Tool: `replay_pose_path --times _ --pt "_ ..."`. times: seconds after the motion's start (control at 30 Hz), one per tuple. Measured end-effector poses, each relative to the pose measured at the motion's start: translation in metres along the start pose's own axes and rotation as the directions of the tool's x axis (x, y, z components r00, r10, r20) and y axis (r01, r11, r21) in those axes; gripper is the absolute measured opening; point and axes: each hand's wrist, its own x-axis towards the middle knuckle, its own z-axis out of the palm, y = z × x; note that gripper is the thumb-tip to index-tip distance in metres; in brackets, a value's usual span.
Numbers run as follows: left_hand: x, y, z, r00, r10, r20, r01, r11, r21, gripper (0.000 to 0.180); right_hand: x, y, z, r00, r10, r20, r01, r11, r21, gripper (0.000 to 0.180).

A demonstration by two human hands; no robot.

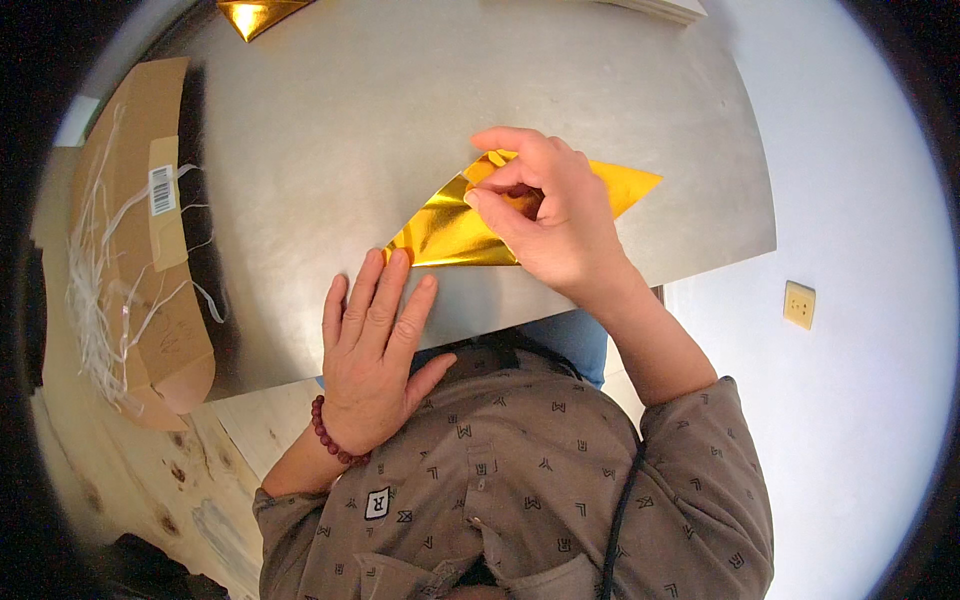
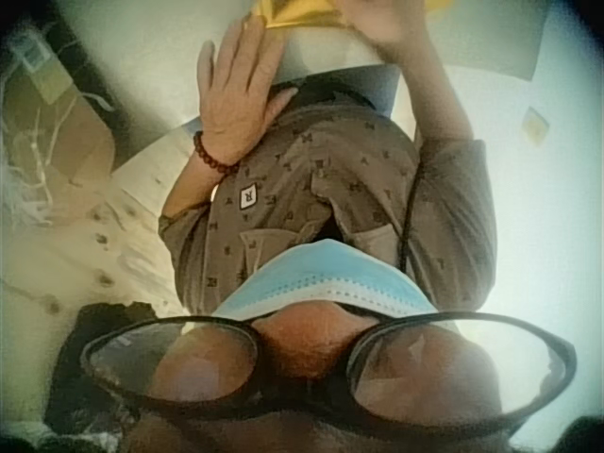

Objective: The person folds a gold-colored sheet of paper into a small triangular origami shape. They smooth the creases, fold the paper multiple times, and place the finished piece on the table. The person then picks up another gold sheet and begins folding it in the same way.

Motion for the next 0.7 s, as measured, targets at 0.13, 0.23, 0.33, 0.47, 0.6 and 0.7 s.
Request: replay_pose_path --times 0.13,0.23,0.33,0.47,0.6,0.7 --pt "-0.0005 -0.0008 -0.0004 1.0 -0.001 -0.007 0.001 1.0 -0.005 0.084 0.0004 0.0005 0.0008 1.0 0.026 0.005 -0.026 1.0 0.006 0.037" --pt "-0.001 -0.0009 -0.0005 1.0 -0.008 -0.008 0.008 1.0 -0.014 0.084 0.0015 -0.0004 0.0013 0.998 0.056 -0.021 -0.056 0.998 0.033 0.037" --pt "-0.0014 -0.002 -0.0005 1.0 -0.009 -0.014 0.009 1.0 -0.014 0.085 0.0026 -0.0011 0.0032 0.997 0.075 -0.015 -0.074 0.996 0.042 0.036" --pt "-0.0013 -0.0015 -0.0003 1.0 -0.011 -0.006 0.011 1.0 -0.006 0.087 0.0023 -0.0017 0.004 0.998 0.035 -0.043 -0.035 0.999 -0.013 0.035" --pt "-0.0008 -0.0007 -0.0003 1.0 -0.017 -0.005 0.017 1.0 -0.002 0.087 0.0013 -0.0014 0.0046 0.998 0.014 -0.06 -0.017 0.998 -0.053 0.037" --pt "-0.0004 -0.0004 -0.0008 1.0 -0.02 -0.005 0.02 1.0 -0.007 0.084 0.0014 0.0007 0.0061 0.997 0.004 -0.071 -0.007 0.999 -0.038 0.039"
